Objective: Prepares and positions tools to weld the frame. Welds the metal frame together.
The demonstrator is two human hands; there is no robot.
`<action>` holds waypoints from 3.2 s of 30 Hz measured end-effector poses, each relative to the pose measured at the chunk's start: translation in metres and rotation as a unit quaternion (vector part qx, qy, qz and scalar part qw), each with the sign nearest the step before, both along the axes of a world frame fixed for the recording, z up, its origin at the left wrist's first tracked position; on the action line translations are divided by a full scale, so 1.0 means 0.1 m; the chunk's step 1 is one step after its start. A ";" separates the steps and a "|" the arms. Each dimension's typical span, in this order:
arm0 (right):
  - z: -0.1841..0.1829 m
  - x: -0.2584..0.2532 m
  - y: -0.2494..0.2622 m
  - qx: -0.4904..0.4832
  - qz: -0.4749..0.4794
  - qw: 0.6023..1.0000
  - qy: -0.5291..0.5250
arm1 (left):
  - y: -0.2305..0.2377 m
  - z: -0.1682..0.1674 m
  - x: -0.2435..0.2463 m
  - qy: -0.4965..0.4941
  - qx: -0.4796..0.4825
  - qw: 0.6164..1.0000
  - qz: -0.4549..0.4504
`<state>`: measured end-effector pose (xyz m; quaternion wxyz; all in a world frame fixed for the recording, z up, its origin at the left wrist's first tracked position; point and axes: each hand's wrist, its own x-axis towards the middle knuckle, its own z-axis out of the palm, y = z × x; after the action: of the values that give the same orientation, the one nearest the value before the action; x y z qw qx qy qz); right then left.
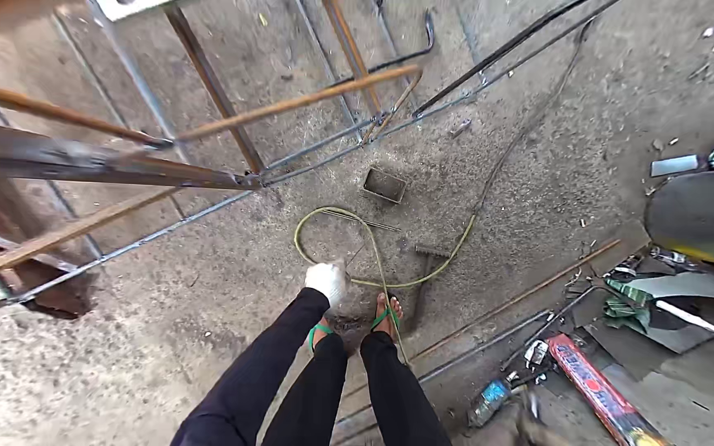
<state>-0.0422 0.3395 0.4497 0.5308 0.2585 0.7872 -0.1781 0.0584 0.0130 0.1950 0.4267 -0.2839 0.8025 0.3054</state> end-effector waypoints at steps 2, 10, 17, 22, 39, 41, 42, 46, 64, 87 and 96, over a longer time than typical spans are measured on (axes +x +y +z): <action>-0.05 0.03 0.33 -0.132 -0.040 0.977 0.162 | 0.06 0.60 0.23 -0.033 0.023 0.997 0.063; 1.11 -0.34 -1.48 -0.193 0.102 0.963 0.160 | 0.42 2.47 1.26 0.005 0.016 0.971 0.239; 1.65 -0.07 -1.63 -0.188 0.251 0.926 0.213 | 0.55 3.54 1.60 0.172 0.226 0.678 0.678; 1.73 0.24 -1.63 -0.236 0.330 0.889 0.212 | 0.49 4.04 1.44 0.329 0.178 0.686 0.624; 1.95 0.66 -1.78 -0.305 0.403 0.810 0.297 | -0.03 4.71 1.16 0.531 0.278 0.332 0.729; 2.07 0.70 -1.67 -0.311 0.412 0.812 0.273 | -0.04 4.71 1.13 0.541 0.266 0.322 0.730; 2.16 0.76 -1.60 -0.312 0.410 0.814 0.268 | -0.01 4.75 1.14 0.544 0.277 0.309 0.730; 2.19 0.78 -1.76 -0.343 0.404 0.784 0.323 | -0.13 4.81 1.06 0.558 0.294 0.280 0.723; 2.23 0.96 -1.85 -0.312 0.384 0.813 0.306 | -0.16 4.84 1.37 0.550 0.286 0.412 0.667; 2.76 0.91 -1.44 -0.450 0.266 0.841 0.141 | -0.61 5.04 2.27 0.499 -0.369 0.760 0.193; 4.26 1.22 -1.48 -0.640 0.161 0.749 0.068 | -1.13 6.90 2.34 0.554 -0.463 0.687 0.081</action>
<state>0.0794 0.1919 0.8758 0.5375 -0.2848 0.5533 -0.5691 0.2920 -0.0996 0.8846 -0.3074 -0.2887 0.9062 0.0295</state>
